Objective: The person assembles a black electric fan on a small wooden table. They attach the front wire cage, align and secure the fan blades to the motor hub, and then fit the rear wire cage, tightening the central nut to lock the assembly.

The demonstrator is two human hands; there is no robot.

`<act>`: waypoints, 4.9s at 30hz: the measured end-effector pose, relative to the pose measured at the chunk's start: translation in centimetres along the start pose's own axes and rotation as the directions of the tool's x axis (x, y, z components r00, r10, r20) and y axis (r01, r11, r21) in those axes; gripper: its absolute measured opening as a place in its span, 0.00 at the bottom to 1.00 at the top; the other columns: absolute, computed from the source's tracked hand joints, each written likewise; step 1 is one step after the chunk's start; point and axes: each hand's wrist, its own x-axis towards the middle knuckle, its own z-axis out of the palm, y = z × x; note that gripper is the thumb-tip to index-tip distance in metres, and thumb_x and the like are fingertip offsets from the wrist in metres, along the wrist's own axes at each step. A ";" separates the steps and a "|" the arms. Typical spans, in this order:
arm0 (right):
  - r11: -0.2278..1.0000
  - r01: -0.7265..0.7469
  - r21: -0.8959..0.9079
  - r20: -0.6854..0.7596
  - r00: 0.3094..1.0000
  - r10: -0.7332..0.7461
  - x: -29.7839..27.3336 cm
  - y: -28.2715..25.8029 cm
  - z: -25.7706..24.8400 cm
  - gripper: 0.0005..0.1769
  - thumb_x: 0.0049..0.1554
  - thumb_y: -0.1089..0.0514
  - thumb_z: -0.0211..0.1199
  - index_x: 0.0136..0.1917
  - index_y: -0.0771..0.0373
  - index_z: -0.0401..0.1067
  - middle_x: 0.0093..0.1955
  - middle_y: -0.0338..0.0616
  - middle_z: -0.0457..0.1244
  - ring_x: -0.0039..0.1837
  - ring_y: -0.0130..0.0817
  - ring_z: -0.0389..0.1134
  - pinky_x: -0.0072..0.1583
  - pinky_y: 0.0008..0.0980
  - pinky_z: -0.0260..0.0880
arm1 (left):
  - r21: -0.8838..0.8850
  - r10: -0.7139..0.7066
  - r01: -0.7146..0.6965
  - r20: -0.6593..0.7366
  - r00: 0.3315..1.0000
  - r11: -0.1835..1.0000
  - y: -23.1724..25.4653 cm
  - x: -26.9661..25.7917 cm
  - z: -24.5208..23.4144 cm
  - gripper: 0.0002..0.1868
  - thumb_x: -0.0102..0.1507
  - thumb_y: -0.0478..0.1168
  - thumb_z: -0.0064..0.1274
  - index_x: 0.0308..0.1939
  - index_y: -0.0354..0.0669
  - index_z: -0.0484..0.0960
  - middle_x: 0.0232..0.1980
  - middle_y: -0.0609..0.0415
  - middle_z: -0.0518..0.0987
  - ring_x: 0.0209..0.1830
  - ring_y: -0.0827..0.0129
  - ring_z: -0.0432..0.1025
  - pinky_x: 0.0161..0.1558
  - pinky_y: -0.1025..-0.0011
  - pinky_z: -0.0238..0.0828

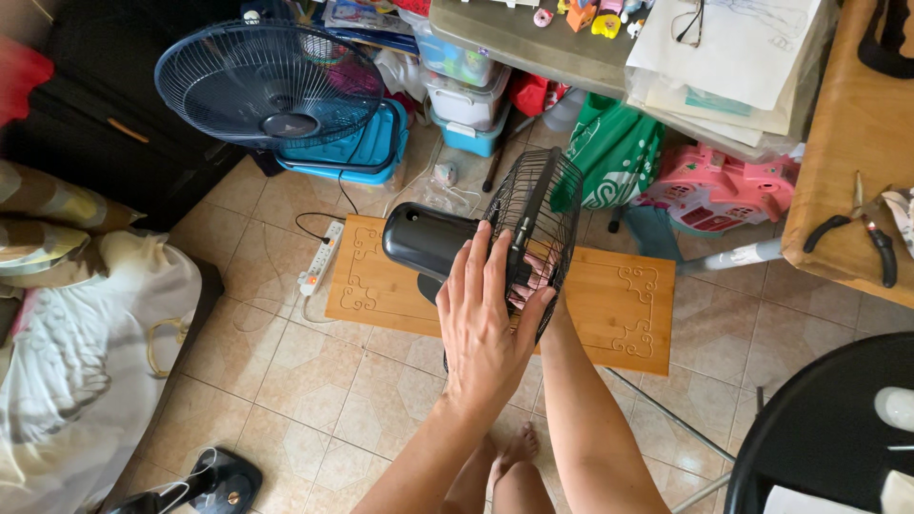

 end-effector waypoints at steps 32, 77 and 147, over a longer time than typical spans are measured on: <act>0.973 -0.191 0.128 0.038 0.981 0.188 -1.2 0.0 -5.6 0.33 0.69 0.36 0.56 0.80 0.55 0.64 0.72 0.49 0.64 0.64 0.44 0.68 0.60 0.49 0.73 | -0.117 0.067 -0.057 0.085 0.994 0.991 -1.1 0.5 -0.9 0.49 0.53 0.45 0.70 0.74 0.39 0.62 0.76 0.38 0.62 0.74 0.41 0.60 0.72 0.51 0.61; 0.952 0.164 -0.257 -0.043 0.982 -0.181 -5.4 4.6 4.7 0.29 0.71 0.49 0.48 0.81 0.58 0.53 0.81 0.44 0.53 0.80 0.38 0.55 0.78 0.43 0.57 | -0.078 0.059 -0.054 0.065 0.996 0.995 -1.4 0.5 -0.7 0.48 0.52 0.46 0.70 0.74 0.43 0.65 0.76 0.43 0.64 0.72 0.44 0.62 0.68 0.54 0.67; 0.965 0.004 -0.263 -0.189 0.980 -0.055 -3.0 0.5 8.2 0.36 0.65 0.33 0.48 0.72 0.62 0.64 0.66 0.50 0.65 0.65 0.42 0.69 0.66 0.43 0.71 | -0.059 0.011 -0.019 -0.146 0.989 0.998 -0.2 2.0 -0.6 0.23 0.60 0.46 0.66 0.55 0.41 0.82 0.61 0.47 0.76 0.58 0.49 0.71 0.58 0.56 0.69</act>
